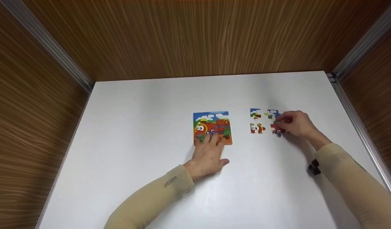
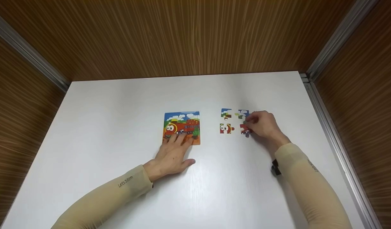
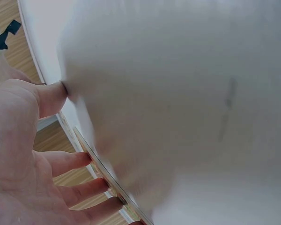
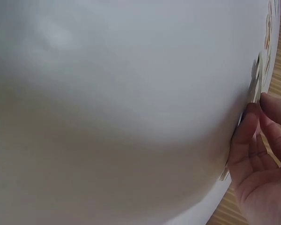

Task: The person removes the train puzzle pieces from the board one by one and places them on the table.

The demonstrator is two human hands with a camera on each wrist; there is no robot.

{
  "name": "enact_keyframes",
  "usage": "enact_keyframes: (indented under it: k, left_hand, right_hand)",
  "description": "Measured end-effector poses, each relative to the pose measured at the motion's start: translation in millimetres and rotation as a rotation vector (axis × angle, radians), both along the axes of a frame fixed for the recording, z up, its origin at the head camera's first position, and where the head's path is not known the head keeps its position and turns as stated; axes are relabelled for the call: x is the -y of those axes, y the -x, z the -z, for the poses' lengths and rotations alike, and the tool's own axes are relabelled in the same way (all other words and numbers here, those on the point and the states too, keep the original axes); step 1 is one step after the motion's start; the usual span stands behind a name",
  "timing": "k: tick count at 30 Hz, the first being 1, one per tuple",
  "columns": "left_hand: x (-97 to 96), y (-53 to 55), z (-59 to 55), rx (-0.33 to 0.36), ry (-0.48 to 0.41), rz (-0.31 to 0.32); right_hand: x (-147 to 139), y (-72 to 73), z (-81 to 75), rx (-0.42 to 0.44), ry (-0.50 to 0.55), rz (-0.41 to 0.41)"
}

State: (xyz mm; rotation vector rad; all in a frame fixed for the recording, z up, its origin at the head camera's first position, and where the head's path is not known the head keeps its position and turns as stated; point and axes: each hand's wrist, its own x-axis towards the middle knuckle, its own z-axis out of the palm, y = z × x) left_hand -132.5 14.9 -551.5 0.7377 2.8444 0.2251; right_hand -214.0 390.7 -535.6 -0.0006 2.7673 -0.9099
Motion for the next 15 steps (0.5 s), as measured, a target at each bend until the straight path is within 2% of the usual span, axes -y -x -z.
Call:
enact_keyframes:
  k: [5,15]
  left_hand:
    - [-0.3,0.6,2.2,-0.043,0.001,0.006]
    - [-0.5,1.0,3.3,-0.044,0.010,0.006]
  right_hand:
    - [0.6,-0.2,-0.1,-0.011,0.013,0.014]
    - [1.9,-0.4,-1.6,-0.004,0.003,0.030]
